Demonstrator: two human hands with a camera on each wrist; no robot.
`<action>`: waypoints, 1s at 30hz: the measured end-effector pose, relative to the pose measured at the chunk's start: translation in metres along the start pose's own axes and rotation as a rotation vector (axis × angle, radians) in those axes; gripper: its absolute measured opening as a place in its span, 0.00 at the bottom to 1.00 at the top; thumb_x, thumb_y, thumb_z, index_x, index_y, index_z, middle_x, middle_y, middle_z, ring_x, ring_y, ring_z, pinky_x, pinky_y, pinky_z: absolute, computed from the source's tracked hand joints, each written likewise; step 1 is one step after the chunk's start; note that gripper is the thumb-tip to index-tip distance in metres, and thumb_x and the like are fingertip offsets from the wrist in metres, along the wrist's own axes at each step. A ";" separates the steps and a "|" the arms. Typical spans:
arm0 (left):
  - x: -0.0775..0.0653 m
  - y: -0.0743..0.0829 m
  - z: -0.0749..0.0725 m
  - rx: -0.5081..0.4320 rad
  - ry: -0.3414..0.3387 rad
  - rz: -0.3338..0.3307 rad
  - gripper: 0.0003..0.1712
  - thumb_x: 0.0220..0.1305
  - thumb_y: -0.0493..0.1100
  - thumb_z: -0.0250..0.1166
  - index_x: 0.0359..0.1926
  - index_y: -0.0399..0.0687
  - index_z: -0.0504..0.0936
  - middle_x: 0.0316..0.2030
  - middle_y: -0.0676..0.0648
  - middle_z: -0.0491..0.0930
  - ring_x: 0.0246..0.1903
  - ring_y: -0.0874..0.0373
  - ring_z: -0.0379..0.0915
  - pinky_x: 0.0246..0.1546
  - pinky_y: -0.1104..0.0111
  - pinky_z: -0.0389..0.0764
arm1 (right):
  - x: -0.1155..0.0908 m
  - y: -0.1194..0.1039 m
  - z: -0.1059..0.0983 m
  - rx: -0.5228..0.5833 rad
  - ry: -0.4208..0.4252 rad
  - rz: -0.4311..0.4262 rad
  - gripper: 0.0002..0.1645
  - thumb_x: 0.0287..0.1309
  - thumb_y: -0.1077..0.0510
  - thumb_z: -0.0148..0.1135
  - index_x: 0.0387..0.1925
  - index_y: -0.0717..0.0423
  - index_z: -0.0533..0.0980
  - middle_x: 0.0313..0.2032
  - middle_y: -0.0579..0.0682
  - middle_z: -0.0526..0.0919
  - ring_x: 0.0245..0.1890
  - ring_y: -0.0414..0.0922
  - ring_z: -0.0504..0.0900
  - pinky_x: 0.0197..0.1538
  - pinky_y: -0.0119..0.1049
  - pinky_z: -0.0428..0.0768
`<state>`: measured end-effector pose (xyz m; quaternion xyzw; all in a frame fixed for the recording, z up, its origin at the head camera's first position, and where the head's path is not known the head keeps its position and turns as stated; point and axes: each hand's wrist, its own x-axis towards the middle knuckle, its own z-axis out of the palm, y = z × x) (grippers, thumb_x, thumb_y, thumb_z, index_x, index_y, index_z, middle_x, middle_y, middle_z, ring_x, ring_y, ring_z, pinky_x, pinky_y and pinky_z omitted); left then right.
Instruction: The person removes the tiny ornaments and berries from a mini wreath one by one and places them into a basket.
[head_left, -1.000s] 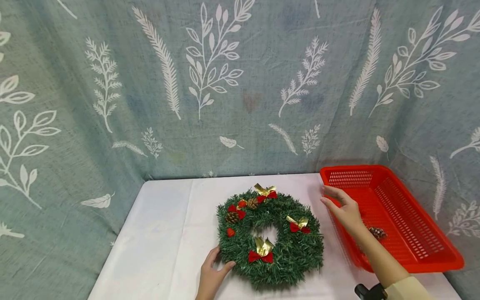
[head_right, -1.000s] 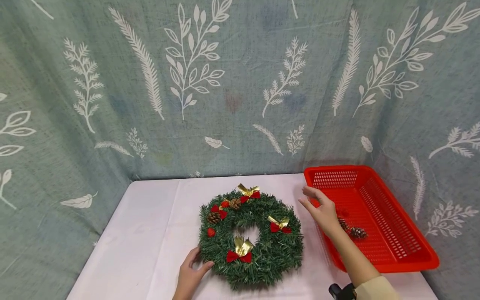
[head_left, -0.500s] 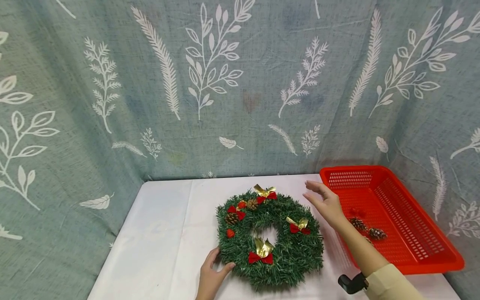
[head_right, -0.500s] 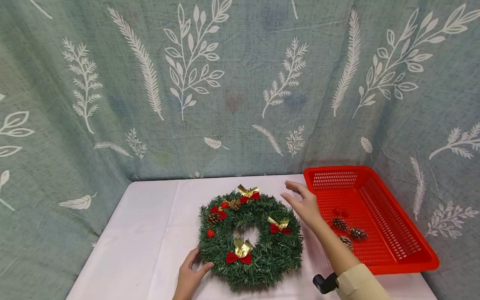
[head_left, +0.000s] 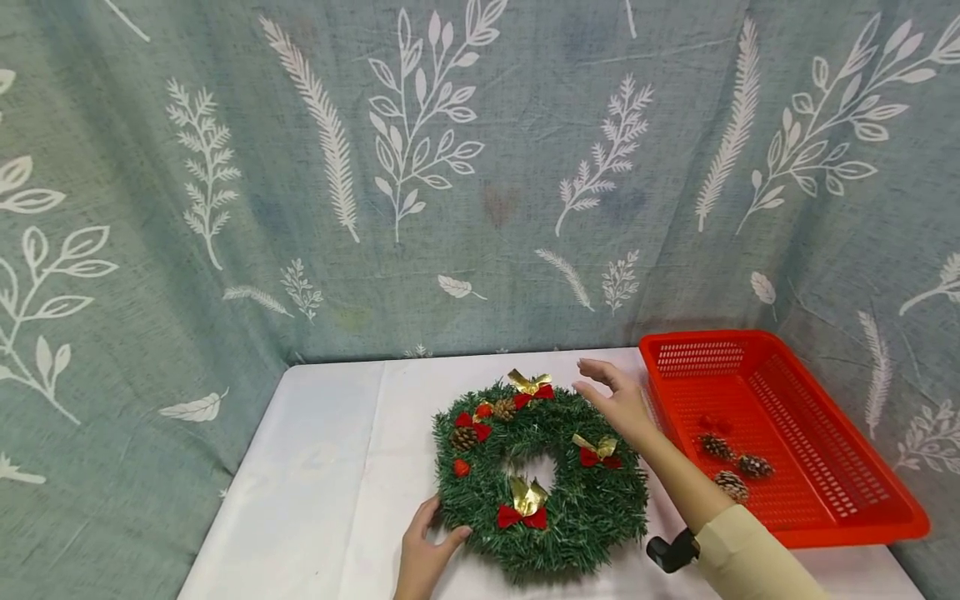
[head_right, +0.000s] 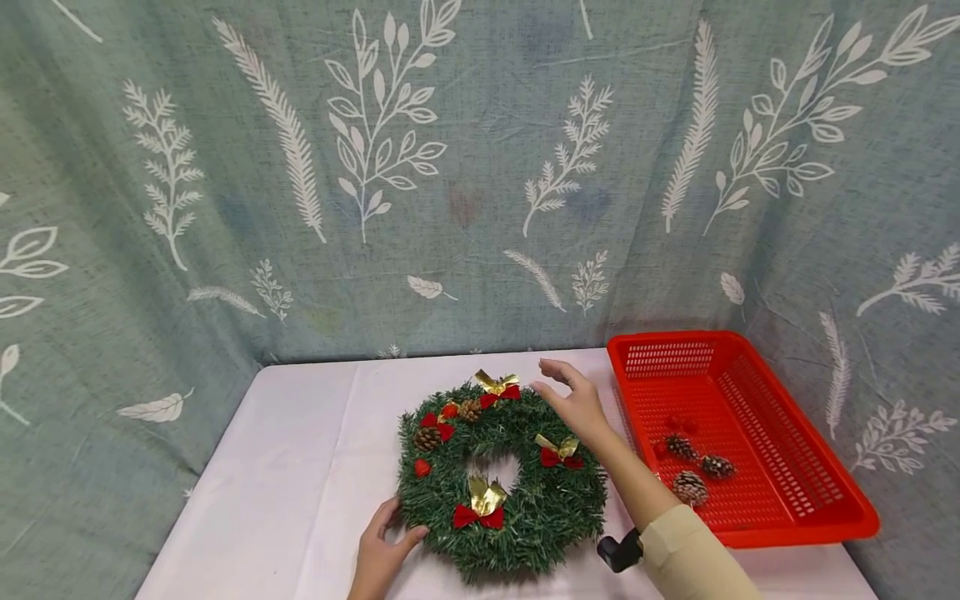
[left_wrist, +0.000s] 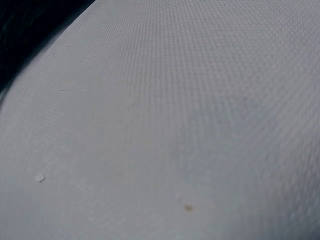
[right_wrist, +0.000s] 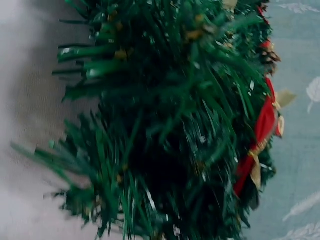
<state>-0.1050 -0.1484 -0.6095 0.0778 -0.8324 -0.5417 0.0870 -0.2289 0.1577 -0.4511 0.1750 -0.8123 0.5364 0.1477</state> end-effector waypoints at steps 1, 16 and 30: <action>0.000 0.000 0.000 -0.001 -0.007 -0.003 0.41 0.48 0.53 0.74 0.58 0.33 0.73 0.55 0.37 0.74 0.56 0.41 0.70 0.55 0.51 0.75 | 0.001 0.006 0.003 0.001 -0.005 0.002 0.23 0.56 0.66 0.64 0.54 0.70 0.73 0.52 0.66 0.78 0.53 0.60 0.75 0.57 0.58 0.72; 0.001 -0.001 -0.001 -0.013 -0.022 -0.019 0.41 0.49 0.53 0.74 0.59 0.34 0.73 0.57 0.36 0.73 0.57 0.41 0.69 0.55 0.50 0.74 | 0.007 0.039 0.044 -0.013 -0.146 0.148 0.31 0.60 0.48 0.63 0.62 0.53 0.69 0.62 0.56 0.71 0.63 0.57 0.66 0.64 0.58 0.65; 0.001 0.001 -0.001 -0.012 -0.014 0.002 0.40 0.48 0.53 0.74 0.58 0.36 0.74 0.55 0.40 0.75 0.56 0.43 0.70 0.56 0.52 0.74 | 0.009 0.045 0.071 -0.021 -0.209 0.177 0.34 0.58 0.44 0.63 0.63 0.51 0.68 0.63 0.54 0.70 0.64 0.54 0.66 0.64 0.56 0.66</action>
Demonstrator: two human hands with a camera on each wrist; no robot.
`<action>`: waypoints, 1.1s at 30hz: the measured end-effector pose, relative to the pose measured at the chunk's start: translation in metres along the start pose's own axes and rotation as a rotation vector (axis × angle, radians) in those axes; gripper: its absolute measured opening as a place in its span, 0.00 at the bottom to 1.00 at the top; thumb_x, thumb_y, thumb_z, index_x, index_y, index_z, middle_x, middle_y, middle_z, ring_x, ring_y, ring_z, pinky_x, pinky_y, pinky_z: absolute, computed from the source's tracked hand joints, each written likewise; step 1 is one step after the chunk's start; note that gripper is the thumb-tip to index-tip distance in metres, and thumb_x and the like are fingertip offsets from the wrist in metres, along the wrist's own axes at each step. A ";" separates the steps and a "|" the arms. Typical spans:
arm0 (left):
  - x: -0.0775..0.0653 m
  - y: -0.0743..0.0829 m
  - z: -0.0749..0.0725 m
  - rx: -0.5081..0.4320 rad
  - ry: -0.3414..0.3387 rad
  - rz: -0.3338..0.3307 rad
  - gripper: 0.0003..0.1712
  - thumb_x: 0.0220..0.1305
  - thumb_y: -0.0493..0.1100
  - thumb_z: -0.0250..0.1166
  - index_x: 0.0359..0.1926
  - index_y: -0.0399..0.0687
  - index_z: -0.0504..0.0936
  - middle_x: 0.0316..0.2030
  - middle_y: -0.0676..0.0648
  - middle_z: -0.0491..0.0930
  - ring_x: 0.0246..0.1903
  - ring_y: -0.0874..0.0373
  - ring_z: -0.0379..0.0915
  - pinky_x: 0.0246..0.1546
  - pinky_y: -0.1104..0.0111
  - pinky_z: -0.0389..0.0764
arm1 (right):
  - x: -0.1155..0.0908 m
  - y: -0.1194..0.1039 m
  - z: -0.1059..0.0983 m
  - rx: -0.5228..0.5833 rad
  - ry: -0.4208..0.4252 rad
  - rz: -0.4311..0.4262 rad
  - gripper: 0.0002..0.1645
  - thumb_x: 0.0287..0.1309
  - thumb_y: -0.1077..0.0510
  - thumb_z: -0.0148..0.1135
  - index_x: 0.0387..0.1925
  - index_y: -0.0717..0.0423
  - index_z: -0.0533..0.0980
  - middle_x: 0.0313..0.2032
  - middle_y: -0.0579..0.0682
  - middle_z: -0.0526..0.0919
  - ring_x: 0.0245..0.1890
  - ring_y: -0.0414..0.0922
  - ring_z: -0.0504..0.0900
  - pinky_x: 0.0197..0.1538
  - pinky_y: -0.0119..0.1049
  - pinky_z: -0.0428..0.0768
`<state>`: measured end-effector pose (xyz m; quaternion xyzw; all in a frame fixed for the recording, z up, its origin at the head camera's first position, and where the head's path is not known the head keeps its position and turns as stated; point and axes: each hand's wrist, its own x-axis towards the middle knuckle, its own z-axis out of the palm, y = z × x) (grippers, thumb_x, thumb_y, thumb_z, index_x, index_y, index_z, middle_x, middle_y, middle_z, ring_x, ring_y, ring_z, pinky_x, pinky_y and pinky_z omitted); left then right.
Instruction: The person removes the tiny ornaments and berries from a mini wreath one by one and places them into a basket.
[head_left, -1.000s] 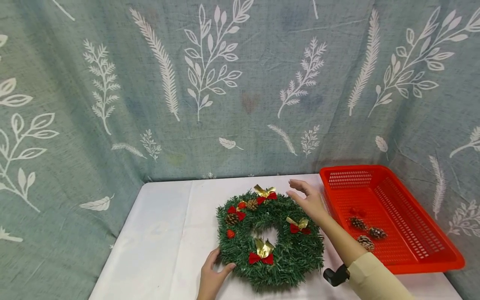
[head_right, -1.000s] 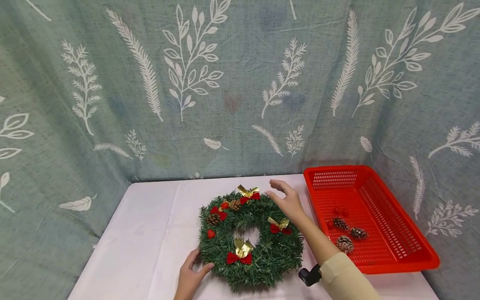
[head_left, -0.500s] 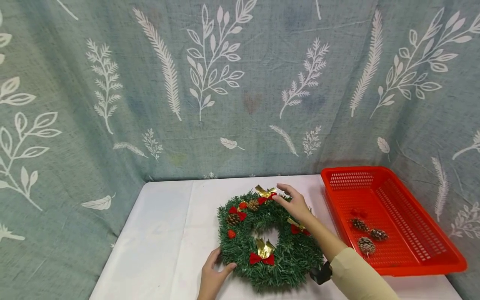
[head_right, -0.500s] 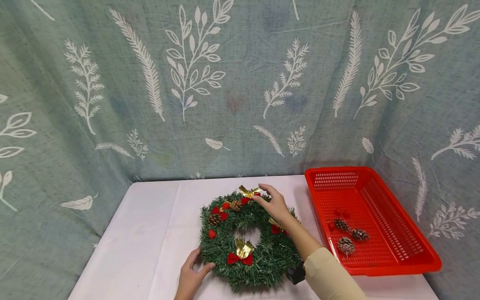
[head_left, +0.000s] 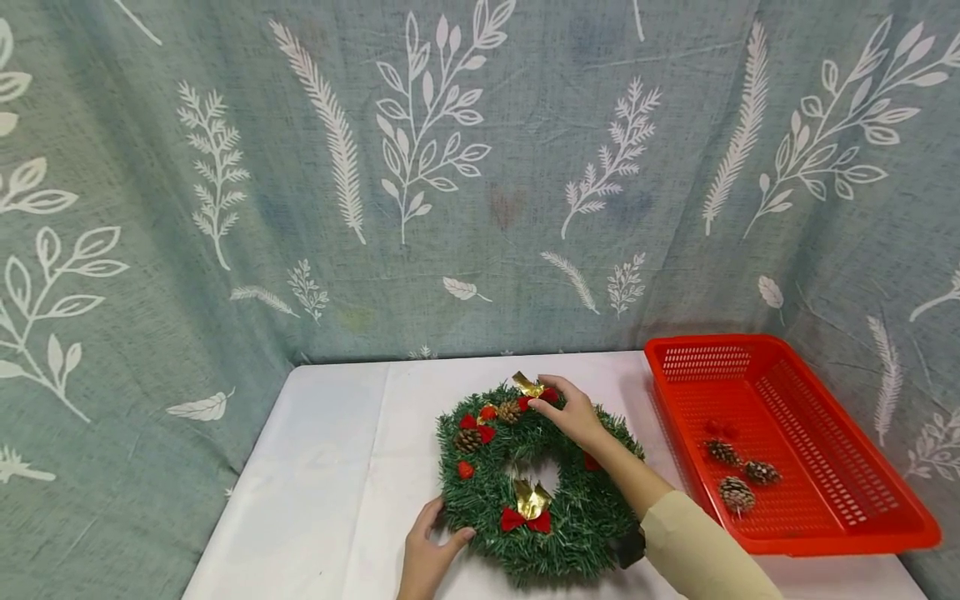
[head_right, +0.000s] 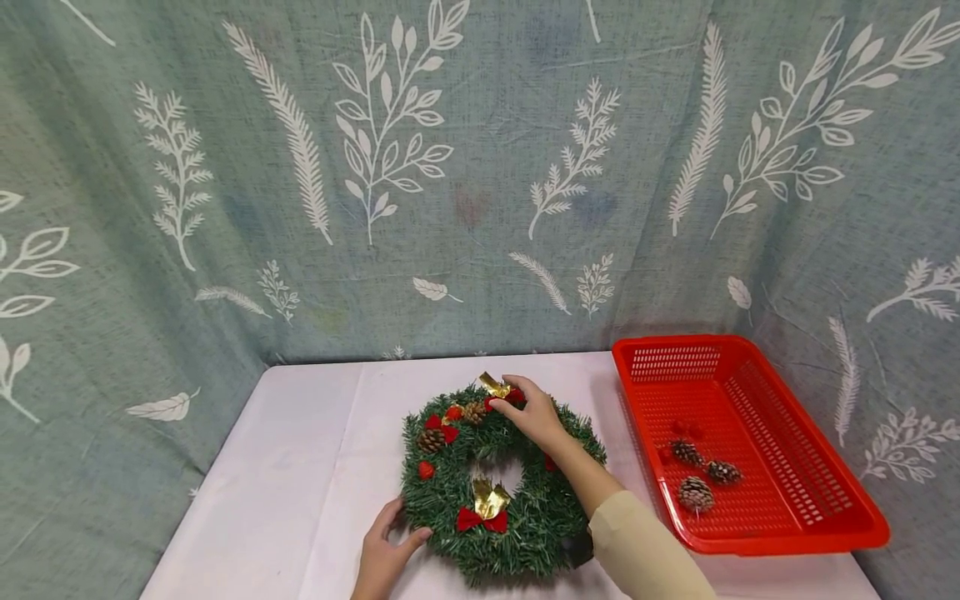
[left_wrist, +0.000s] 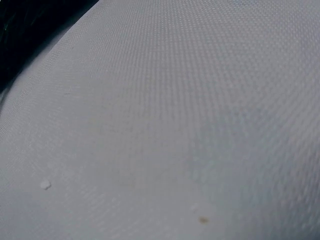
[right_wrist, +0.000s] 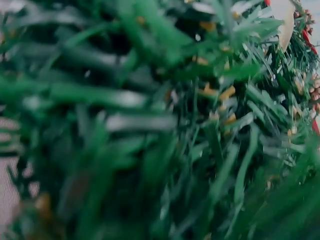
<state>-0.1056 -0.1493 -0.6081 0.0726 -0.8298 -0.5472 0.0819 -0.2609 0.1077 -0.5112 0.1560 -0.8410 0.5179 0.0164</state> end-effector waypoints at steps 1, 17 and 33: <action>0.000 0.000 0.000 0.001 0.001 0.000 0.40 0.48 0.53 0.74 0.58 0.36 0.74 0.55 0.39 0.75 0.56 0.43 0.70 0.56 0.52 0.74 | 0.001 0.000 0.002 -0.001 -0.001 0.000 0.34 0.58 0.44 0.63 0.63 0.51 0.69 0.63 0.54 0.70 0.64 0.53 0.66 0.64 0.56 0.67; -0.001 -0.001 0.002 0.011 0.042 0.068 0.37 0.45 0.50 0.76 0.55 0.37 0.76 0.52 0.44 0.77 0.54 0.48 0.73 0.54 0.56 0.76 | 0.007 -0.007 0.027 -0.069 -0.105 -0.069 0.38 0.56 0.46 0.66 0.65 0.54 0.67 0.63 0.54 0.70 0.64 0.54 0.67 0.63 0.55 0.69; 0.000 0.001 0.001 -0.003 0.015 0.033 0.37 0.46 0.52 0.75 0.56 0.40 0.76 0.53 0.46 0.77 0.55 0.48 0.72 0.56 0.57 0.75 | 0.006 -0.007 0.043 -0.105 -0.172 -0.090 0.37 0.57 0.49 0.65 0.64 0.60 0.66 0.61 0.58 0.71 0.57 0.54 0.73 0.56 0.53 0.75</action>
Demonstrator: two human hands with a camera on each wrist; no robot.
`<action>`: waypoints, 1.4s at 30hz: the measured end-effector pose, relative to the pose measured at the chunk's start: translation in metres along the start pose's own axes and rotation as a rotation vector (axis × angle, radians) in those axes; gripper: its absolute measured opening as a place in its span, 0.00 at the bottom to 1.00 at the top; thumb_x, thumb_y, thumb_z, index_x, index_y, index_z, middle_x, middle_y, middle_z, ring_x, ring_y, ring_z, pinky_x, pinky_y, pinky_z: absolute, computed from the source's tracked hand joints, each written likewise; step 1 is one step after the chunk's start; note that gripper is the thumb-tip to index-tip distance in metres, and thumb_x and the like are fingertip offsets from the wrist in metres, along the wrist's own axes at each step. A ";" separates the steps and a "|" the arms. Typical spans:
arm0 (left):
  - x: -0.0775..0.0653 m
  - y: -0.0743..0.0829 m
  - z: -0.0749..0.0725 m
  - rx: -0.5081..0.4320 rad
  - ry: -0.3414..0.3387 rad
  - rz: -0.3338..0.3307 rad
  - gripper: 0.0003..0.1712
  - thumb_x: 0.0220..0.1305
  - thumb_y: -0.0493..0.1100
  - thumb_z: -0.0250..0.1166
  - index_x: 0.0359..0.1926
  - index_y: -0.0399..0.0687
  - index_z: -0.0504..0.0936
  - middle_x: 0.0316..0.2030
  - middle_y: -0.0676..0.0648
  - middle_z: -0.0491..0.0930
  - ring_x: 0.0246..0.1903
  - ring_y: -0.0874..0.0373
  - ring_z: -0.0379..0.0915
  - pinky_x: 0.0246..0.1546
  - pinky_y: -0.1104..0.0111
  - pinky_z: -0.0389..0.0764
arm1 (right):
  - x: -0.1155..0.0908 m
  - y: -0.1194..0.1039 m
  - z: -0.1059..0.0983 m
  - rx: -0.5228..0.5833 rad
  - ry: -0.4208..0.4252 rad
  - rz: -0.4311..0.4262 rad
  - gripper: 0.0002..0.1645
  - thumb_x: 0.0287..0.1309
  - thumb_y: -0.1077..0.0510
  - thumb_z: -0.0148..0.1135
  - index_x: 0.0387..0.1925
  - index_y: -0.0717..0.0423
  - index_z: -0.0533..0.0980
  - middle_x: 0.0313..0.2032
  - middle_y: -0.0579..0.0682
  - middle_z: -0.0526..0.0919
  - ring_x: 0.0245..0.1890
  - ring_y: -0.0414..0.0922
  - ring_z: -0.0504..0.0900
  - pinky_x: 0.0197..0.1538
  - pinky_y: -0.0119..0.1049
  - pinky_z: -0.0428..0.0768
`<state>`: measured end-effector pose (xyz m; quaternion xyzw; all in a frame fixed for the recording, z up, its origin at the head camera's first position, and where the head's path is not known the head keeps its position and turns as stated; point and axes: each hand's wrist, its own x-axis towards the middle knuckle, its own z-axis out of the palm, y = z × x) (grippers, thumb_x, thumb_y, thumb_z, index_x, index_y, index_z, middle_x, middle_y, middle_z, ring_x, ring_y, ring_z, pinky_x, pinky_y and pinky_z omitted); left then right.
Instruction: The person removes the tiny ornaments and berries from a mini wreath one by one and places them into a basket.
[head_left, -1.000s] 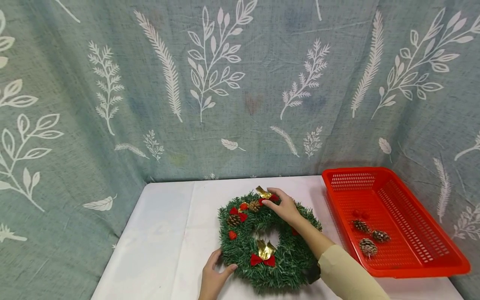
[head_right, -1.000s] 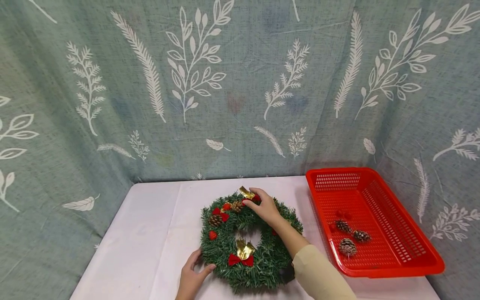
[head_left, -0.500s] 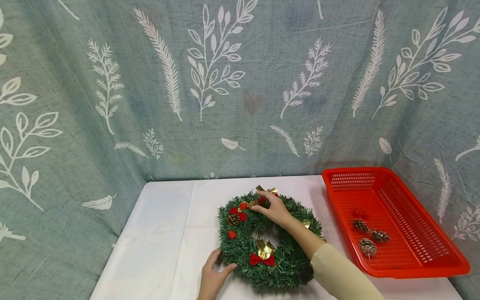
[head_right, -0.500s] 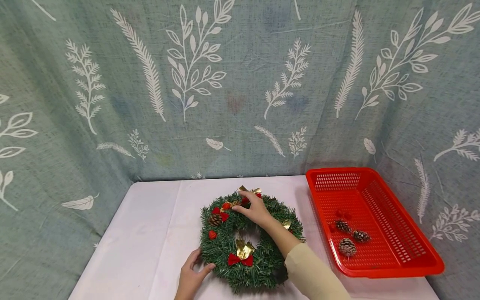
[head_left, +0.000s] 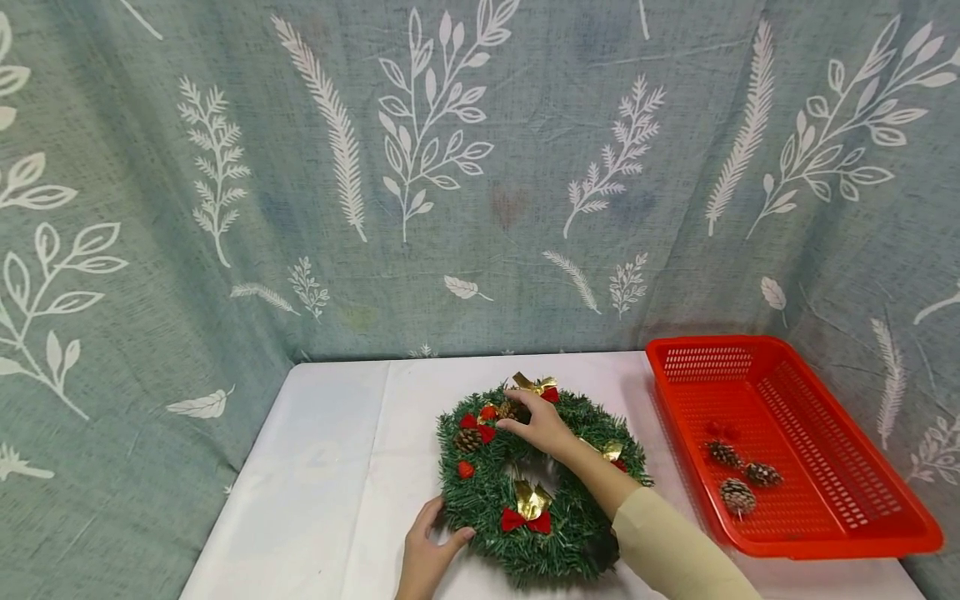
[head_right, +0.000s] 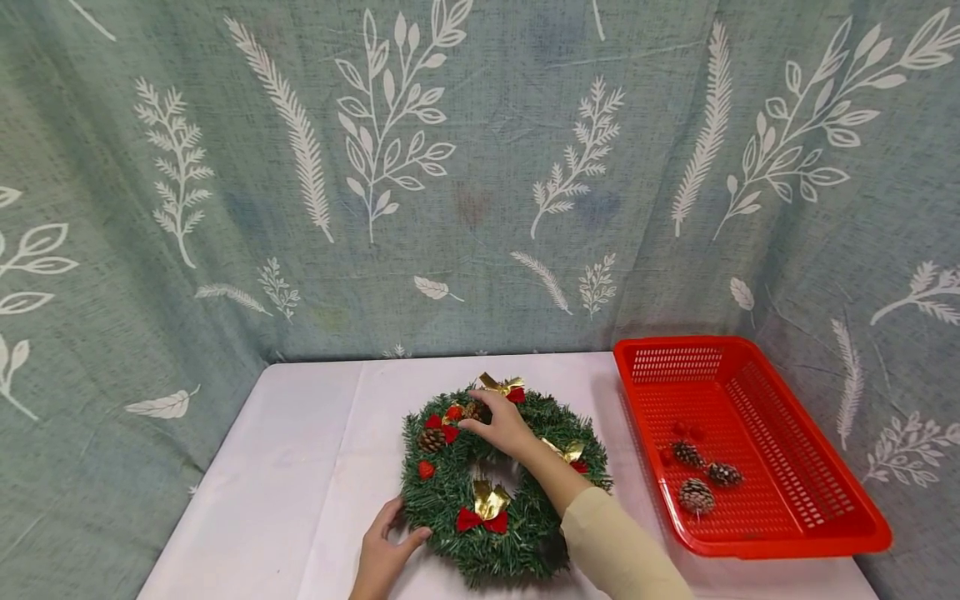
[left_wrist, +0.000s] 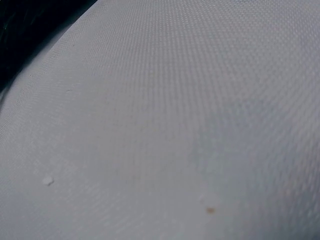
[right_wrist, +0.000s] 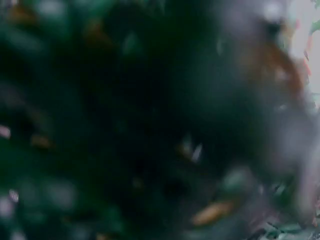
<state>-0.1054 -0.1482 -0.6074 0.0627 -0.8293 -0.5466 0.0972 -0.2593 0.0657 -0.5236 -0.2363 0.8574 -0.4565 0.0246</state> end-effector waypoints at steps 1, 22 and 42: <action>0.000 -0.001 0.000 0.006 0.002 0.002 0.37 0.46 0.52 0.75 0.56 0.40 0.76 0.53 0.46 0.77 0.55 0.48 0.72 0.56 0.57 0.75 | 0.000 0.001 0.001 -0.006 -0.001 0.003 0.37 0.58 0.49 0.65 0.64 0.60 0.66 0.61 0.58 0.71 0.56 0.54 0.73 0.55 0.53 0.75; 0.001 -0.001 0.002 0.010 0.006 0.005 0.37 0.46 0.53 0.75 0.56 0.40 0.76 0.53 0.45 0.77 0.55 0.47 0.72 0.55 0.55 0.75 | 0.004 0.012 0.012 -0.234 -0.006 0.019 0.37 0.58 0.59 0.65 0.68 0.57 0.62 0.63 0.59 0.68 0.63 0.58 0.66 0.61 0.55 0.71; 0.000 0.000 0.001 0.029 0.009 0.021 0.36 0.46 0.52 0.75 0.56 0.43 0.77 0.51 0.49 0.78 0.52 0.54 0.73 0.52 0.61 0.78 | 0.005 0.011 0.011 -0.056 0.111 0.080 0.30 0.53 0.54 0.69 0.58 0.57 0.73 0.59 0.59 0.74 0.57 0.58 0.73 0.55 0.55 0.76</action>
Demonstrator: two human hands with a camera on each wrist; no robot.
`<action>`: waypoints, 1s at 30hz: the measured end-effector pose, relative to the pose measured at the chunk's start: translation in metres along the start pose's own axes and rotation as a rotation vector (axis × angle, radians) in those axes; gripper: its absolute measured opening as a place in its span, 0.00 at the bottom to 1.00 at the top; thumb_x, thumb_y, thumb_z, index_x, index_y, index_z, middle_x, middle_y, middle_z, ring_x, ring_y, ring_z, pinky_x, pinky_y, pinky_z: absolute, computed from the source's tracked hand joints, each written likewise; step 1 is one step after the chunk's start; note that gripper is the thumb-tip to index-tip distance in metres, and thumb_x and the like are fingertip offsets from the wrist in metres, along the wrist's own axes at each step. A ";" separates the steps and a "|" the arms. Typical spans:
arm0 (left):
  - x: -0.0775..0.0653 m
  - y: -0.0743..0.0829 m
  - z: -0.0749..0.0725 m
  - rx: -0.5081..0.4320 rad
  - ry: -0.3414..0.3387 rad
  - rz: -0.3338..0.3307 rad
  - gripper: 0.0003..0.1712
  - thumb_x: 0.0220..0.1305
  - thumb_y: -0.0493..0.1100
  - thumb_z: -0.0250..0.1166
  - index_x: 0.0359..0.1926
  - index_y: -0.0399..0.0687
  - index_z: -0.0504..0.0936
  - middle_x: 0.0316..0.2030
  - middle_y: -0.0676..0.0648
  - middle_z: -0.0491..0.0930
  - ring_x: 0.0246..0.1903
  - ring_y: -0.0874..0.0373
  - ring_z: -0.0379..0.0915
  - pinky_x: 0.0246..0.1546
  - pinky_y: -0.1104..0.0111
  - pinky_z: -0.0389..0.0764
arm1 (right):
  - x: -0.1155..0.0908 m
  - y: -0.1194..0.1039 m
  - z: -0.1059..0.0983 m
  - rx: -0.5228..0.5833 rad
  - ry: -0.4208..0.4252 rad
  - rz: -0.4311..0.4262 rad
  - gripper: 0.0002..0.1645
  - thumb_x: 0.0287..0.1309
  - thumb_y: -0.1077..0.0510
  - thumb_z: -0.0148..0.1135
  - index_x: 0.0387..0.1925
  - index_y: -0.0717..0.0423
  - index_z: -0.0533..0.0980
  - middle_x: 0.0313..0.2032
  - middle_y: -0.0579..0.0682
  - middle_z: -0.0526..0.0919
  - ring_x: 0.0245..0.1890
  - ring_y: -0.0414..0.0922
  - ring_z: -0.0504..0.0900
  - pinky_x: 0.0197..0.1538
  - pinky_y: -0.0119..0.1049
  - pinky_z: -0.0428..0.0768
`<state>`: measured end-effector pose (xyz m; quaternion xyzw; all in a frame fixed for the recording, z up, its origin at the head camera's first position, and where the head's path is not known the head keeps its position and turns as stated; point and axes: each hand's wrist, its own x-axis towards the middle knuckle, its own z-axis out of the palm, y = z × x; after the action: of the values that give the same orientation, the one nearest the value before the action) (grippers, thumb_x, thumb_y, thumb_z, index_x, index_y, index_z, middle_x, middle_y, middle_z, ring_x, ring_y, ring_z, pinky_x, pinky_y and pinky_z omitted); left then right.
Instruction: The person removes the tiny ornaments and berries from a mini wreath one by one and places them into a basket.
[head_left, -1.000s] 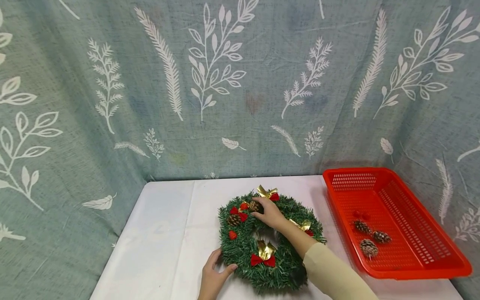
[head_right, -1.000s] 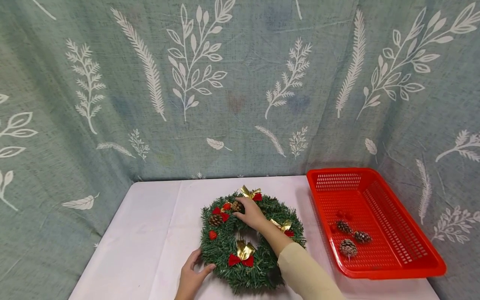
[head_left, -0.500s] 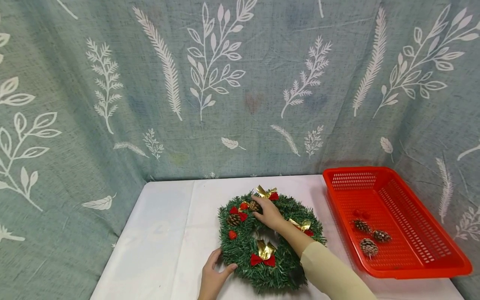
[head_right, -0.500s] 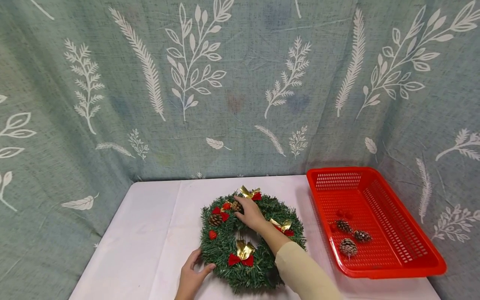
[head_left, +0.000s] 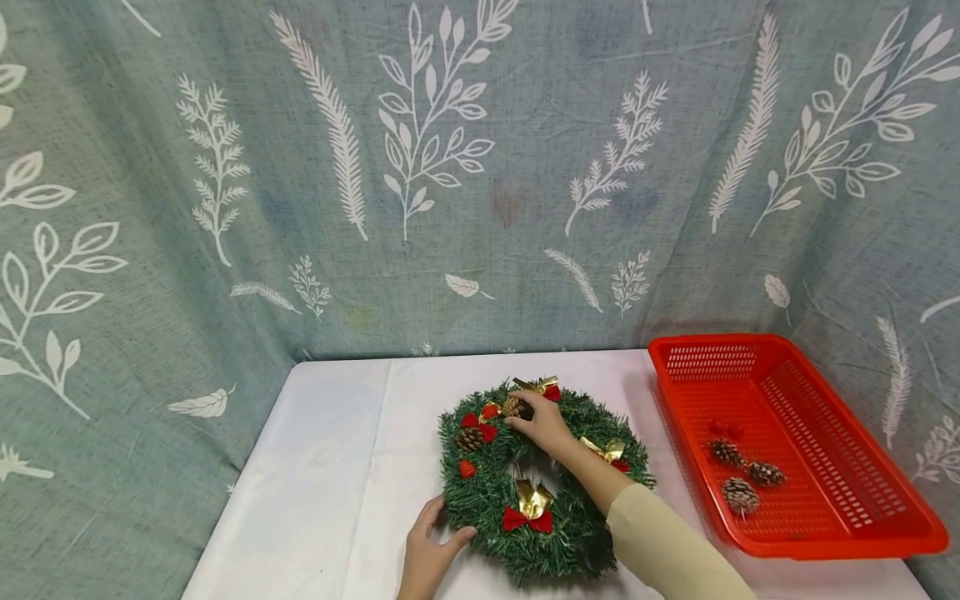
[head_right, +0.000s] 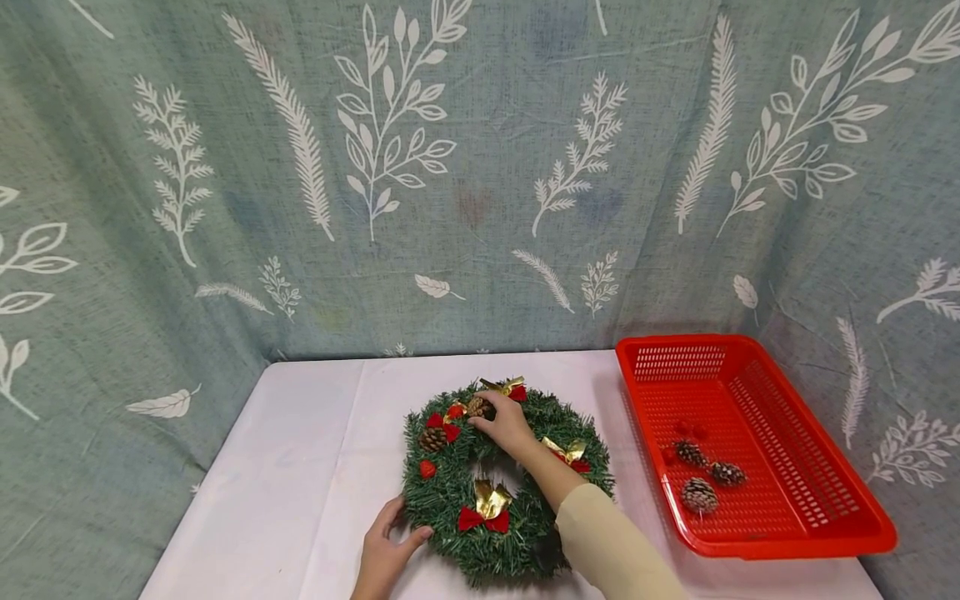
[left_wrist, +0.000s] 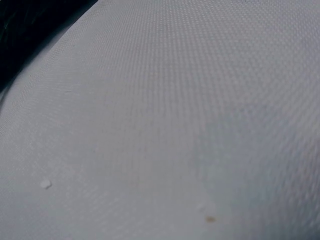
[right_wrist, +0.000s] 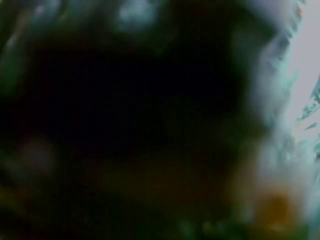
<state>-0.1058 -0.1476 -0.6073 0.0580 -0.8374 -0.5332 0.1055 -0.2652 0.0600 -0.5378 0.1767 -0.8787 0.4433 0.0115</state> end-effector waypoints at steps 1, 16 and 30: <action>0.000 0.000 0.000 0.003 -0.003 -0.001 0.36 0.46 0.53 0.75 0.56 0.43 0.77 0.51 0.49 0.78 0.51 0.54 0.73 0.52 0.61 0.78 | 0.000 -0.001 -0.001 0.005 0.005 0.005 0.31 0.53 0.54 0.69 0.58 0.57 0.73 0.59 0.59 0.74 0.57 0.58 0.73 0.55 0.55 0.76; 0.001 -0.003 0.001 -0.013 -0.001 -0.013 0.37 0.46 0.52 0.75 0.56 0.41 0.77 0.52 0.47 0.77 0.53 0.51 0.73 0.54 0.59 0.77 | -0.002 -0.003 -0.008 0.124 0.029 0.052 0.32 0.49 0.49 0.71 0.57 0.54 0.75 0.50 0.55 0.81 0.45 0.51 0.82 0.44 0.44 0.83; 0.001 -0.001 0.000 -0.032 -0.001 -0.008 0.35 0.45 0.48 0.77 0.56 0.46 0.77 0.52 0.51 0.77 0.53 0.57 0.72 0.54 0.63 0.76 | -0.009 -0.016 -0.018 0.191 0.014 0.034 0.32 0.49 0.49 0.71 0.56 0.57 0.76 0.48 0.55 0.81 0.40 0.49 0.84 0.39 0.36 0.84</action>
<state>-0.1067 -0.1477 -0.6080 0.0595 -0.8285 -0.5471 0.1037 -0.2542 0.0679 -0.5157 0.1588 -0.8351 0.5267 -0.0066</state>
